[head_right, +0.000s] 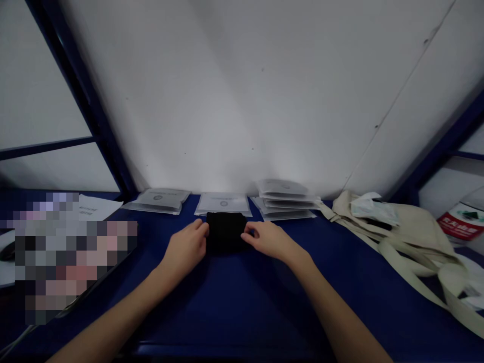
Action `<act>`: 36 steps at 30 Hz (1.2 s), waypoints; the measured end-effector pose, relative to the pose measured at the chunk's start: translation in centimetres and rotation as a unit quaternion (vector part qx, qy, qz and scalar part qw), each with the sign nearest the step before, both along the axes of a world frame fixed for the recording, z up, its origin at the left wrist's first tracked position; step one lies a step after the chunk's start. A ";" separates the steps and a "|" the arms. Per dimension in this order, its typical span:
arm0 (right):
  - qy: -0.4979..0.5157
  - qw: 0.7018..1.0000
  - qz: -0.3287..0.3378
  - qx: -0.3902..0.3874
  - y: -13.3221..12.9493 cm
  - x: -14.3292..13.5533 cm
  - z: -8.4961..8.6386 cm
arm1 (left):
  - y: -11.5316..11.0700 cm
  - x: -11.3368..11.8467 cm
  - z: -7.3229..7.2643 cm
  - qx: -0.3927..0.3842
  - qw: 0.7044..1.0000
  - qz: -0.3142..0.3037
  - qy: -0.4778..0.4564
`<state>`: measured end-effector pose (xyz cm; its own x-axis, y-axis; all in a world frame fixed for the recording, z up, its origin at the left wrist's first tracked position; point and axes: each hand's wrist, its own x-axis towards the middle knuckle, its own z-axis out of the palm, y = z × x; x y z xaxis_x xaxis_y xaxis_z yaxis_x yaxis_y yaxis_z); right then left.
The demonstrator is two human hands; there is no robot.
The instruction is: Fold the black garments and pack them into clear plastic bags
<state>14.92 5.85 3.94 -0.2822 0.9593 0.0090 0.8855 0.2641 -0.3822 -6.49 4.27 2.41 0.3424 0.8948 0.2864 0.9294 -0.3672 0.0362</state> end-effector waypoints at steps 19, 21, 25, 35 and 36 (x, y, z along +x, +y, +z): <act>0.042 0.984 0.118 0.130 0.5 -4.3 -2.1 | 6.5 -3.5 -3.6 -0.041 0.997 -0.065 -0.005; 0.077 0.984 0.077 0.139 1.9 -4.2 -1.9 | 6.5 -3.5 -3.7 -0.042 0.997 -0.067 -0.010; 0.066 0.988 0.031 0.137 5.2 -4.3 -1.5 | 6.5 -3.5 -3.8 -0.035 0.997 -0.068 -0.022; -0.098 0.984 0.079 0.127 7.1 -7.2 -1.8 | 6.6 -3.5 -4.2 -0.017 0.998 -0.068 -0.007; -0.109 0.983 0.080 0.121 7.0 -7.3 -1.7 | 6.6 -3.5 -4.3 -0.013 0.998 -0.067 -0.008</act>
